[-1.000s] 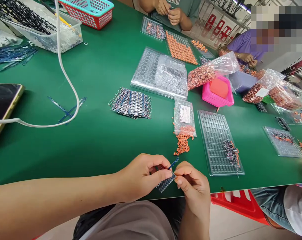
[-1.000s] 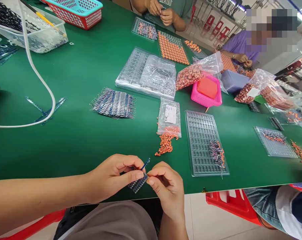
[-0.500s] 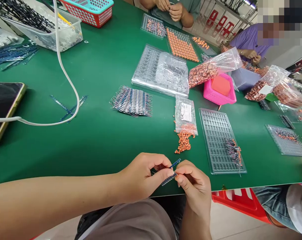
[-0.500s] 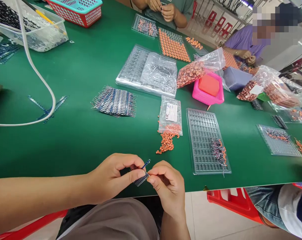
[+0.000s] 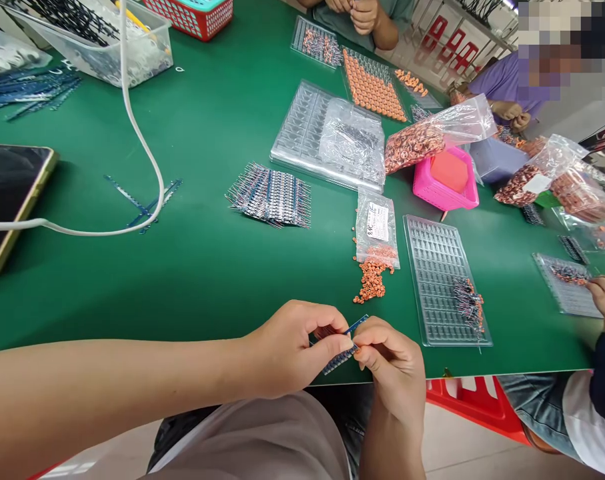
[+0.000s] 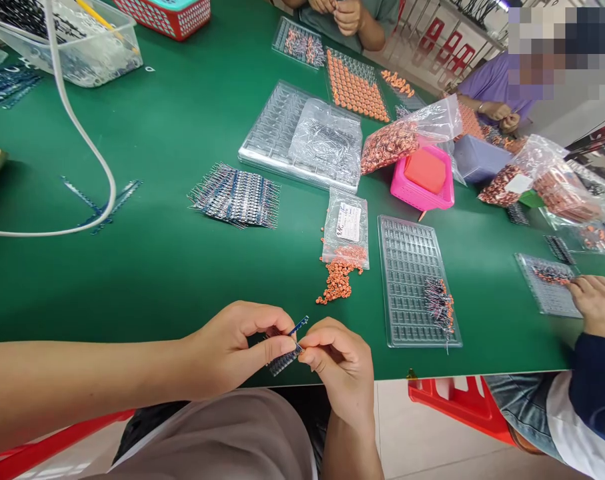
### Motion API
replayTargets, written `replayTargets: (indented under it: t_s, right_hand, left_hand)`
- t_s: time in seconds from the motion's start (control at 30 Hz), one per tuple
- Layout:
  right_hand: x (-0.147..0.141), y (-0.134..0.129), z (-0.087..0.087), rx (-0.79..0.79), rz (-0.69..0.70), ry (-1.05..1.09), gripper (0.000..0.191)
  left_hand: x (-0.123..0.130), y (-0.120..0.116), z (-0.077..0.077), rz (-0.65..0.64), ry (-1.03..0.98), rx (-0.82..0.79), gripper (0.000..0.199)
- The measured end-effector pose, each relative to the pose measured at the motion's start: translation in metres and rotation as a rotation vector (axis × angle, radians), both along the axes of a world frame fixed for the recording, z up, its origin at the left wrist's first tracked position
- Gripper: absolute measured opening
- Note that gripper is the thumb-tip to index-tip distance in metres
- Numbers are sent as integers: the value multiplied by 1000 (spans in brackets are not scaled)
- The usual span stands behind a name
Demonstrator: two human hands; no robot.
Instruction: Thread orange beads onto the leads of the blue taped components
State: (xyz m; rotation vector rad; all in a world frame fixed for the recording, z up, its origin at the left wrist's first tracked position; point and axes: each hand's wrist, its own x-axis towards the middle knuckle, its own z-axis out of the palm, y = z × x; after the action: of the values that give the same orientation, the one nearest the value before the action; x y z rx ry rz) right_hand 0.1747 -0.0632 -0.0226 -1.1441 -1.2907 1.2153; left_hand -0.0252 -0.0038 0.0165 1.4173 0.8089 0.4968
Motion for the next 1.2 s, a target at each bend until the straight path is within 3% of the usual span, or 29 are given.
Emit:
replayTargets:
  t_s: [0.6,1.03,1.2]
  right_hand:
    - [0,3,4,5,30,36,15]
    - [-1,2,5,11,6,-34,11]
    - [-2,1,3,20,-20,-25,9]
  left_hand:
    - [0,-4,-6,12,-25,156,23]
    - [1,-4,-8,16,-18,139,22]
    - [1,-2,-5,-1,-25,49,23]
